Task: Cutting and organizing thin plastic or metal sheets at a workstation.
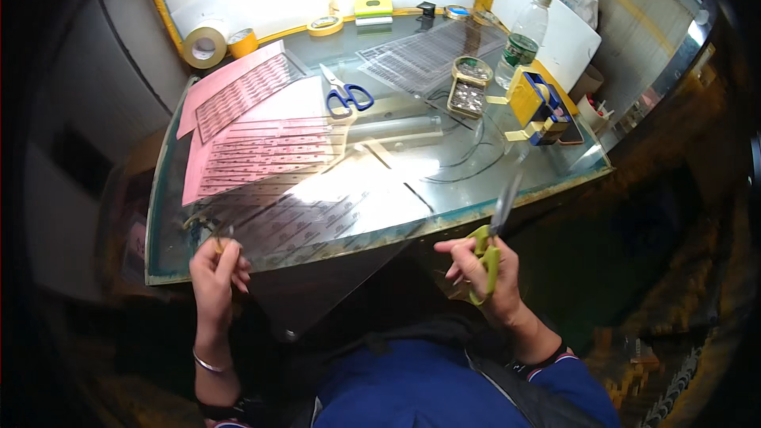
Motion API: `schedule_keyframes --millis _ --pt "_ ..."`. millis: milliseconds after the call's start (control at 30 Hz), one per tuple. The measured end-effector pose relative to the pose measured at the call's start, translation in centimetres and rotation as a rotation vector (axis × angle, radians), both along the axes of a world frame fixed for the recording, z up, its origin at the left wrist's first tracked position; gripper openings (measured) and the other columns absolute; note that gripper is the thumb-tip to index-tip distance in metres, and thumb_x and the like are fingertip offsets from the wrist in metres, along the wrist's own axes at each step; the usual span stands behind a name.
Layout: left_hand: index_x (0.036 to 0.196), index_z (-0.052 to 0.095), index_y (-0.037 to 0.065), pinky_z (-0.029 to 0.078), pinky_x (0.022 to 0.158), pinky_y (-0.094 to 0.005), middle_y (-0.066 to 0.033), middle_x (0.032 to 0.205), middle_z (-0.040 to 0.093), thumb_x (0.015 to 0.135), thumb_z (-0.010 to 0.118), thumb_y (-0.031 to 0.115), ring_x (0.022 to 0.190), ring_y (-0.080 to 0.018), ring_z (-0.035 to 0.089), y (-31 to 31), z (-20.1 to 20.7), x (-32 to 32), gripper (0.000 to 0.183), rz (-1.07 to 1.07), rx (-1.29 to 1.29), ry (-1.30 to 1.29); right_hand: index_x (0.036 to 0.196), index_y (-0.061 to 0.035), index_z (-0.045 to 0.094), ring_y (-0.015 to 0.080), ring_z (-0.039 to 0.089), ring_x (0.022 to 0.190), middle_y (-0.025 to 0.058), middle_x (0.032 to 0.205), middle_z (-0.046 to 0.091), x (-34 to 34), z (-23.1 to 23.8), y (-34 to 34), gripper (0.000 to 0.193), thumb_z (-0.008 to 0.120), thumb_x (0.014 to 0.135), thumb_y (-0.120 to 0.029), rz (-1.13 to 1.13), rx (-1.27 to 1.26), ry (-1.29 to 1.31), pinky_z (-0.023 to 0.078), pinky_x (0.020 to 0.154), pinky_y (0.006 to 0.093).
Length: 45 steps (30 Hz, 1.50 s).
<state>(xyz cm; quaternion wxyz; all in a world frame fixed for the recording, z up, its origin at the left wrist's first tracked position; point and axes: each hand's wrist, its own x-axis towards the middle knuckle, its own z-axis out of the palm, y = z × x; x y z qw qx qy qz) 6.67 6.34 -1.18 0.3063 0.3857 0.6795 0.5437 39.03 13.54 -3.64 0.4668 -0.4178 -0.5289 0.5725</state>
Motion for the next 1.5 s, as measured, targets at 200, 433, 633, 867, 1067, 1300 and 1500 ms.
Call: schedule_keyframes --millis 200,433,633,867,1067,1300,1500 --pt "0.081 0.055 0.001 0.040 0.050 -0.0272 -0.0031 0.060 0.052 0.079 0.058 0.008 0.052 -0.0116 0.048 2.0 1.7 -3.6 0.008 -0.089 -0.222 0.748 0.080 -0.0013 0.056 0.0056 0.052 0.057 0.0055 0.078 0.061 0.4 -0.7 0.0 0.015 0.060 0.082 -0.015 0.234 -0.008 -0.100 0.041 0.050 0.0183" --pt "0.090 0.060 0.000 0.042 0.050 -0.0238 -0.0063 0.069 0.059 0.083 0.057 0.025 0.056 -0.0125 0.053 1.2 -2.4 11.7 0.026 -0.789 -0.217 -0.149 0.094 -0.0045 0.046 0.0093 0.047 0.075 0.0044 0.085 0.050 -0.1 -3.5 -1.4 0.027 0.049 0.087 -0.030 0.276 -0.100 0.139 0.040 0.067 0.0225" --pt "0.088 0.059 0.002 0.043 0.052 -0.0207 -0.0028 0.070 0.057 0.085 0.051 0.042 0.059 -0.0099 0.053 5.6 -6.4 16.1 0.041 -0.313 -0.275 -1.091 0.094 -0.0063 0.044 0.0125 0.047 0.074 0.0073 0.086 0.047 -0.2 -4.8 -3.3 0.031 0.042 0.088 -0.036 0.216 -0.097 0.109 0.040 0.064 0.0250" --pt "0.082 0.058 0.006 0.043 0.053 -0.0219 -0.0031 0.071 0.059 0.083 0.059 0.022 0.059 -0.0097 0.052 5.3 -4.5 16.8 0.016 -0.244 -0.130 -1.043 0.098 -0.0020 0.039 0.0137 0.046 0.074 0.0070 0.084 0.042 -1.1 -6.2 -4.4 0.039 0.037 0.091 -0.040 0.361 -0.112 -0.006 0.042 0.067 0.0268" --pt "0.083 0.059 0.007 0.041 0.054 -0.0222 -0.0024 0.072 0.059 0.082 0.061 0.021 0.057 -0.0091 0.049 4.2 -3.6 16.4 0.015 -0.225 -0.249 -0.977 0.110 -0.0011 0.035 0.0138 0.045 0.075 0.0083 0.089 0.041 -3.5 -5.9 -3.7 0.046 0.034 0.091 -0.043 0.397 -0.034 0.041 0.041 0.067 0.0280" --pt "0.082 0.063 0.008 0.032 0.045 -0.0167 0.0002 0.068 0.059 0.079 0.066 0.021 0.051 -0.0025 0.043 3.7 -3.8 16.9 0.014 -0.169 -0.124 -0.923 0.119 0.0015 0.030 0.0251 0.044 0.094 0.0161 0.101 0.042 -4.5 -5.0 -3.9 0.050 0.032 0.092 -0.041 0.339 0.100 -0.108 0.035 0.085 0.0343" --pt "0.082 0.063 0.004 0.036 0.047 -0.0161 -0.0013 0.064 0.059 0.078 0.066 0.021 0.052 -0.0042 0.049 3.5 -3.4 16.3 0.018 -0.216 -0.159 -0.881 0.103 -0.0005 0.039 0.0194 0.049 0.075 0.0104 0.084 0.047 -4.9 -6.1 -3.9 0.045 0.032 0.091 -0.043 0.264 0.190 -0.092 0.040 0.067 0.0294"
